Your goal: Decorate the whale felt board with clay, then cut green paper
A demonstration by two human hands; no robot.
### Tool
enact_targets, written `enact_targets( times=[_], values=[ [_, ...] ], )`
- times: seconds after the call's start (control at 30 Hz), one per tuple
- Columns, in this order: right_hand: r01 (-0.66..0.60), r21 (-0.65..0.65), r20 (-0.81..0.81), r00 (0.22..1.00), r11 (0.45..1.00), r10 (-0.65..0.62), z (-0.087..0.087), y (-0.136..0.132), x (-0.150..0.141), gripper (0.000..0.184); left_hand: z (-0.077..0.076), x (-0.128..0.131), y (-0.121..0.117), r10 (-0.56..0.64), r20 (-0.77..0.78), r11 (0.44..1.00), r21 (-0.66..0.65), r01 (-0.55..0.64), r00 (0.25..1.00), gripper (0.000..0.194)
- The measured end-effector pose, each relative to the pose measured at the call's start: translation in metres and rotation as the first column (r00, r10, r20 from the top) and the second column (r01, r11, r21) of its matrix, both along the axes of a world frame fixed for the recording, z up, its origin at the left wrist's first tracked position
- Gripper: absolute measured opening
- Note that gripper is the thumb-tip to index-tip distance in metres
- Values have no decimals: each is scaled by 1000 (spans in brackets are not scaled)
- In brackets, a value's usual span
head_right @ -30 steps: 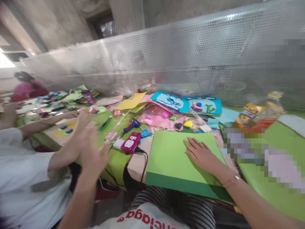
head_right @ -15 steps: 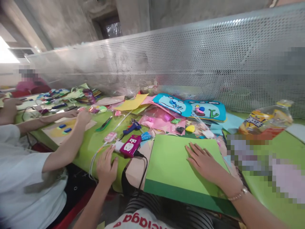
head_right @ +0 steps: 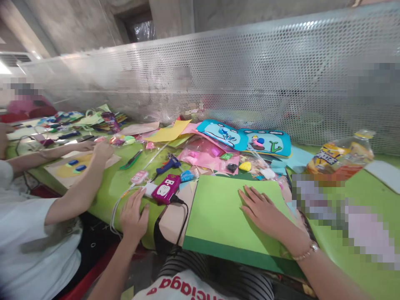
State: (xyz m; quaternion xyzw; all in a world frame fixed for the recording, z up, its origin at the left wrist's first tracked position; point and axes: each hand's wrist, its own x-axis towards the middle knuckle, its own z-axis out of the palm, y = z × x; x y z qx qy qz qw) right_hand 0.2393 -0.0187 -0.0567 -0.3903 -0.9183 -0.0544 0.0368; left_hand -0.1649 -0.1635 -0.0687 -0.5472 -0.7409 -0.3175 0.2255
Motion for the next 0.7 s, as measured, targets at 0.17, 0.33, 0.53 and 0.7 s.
enact_targets(
  times=[0.17,0.33,0.53,0.7],
  values=[
    [28,-42,6,1000,999,-28,-1,1,0,57,-2,-1,-1,-7,14,1000,3,7,1000,42],
    [16,-17,-10,1000,1000,-16,-4,4,2,57,-1,0,-1,-1,16,1000,7,1,1000,41],
    [-10,11,-5,1000,1000,10,-6,4,3,55,0,1,0,1,19,1000,11,-2,1000,42],
    [-21,45,-2,1000,999,21,-7,4,4,54,-1,0,0,5,20,1000,9,-5,1000,43]
  ],
)
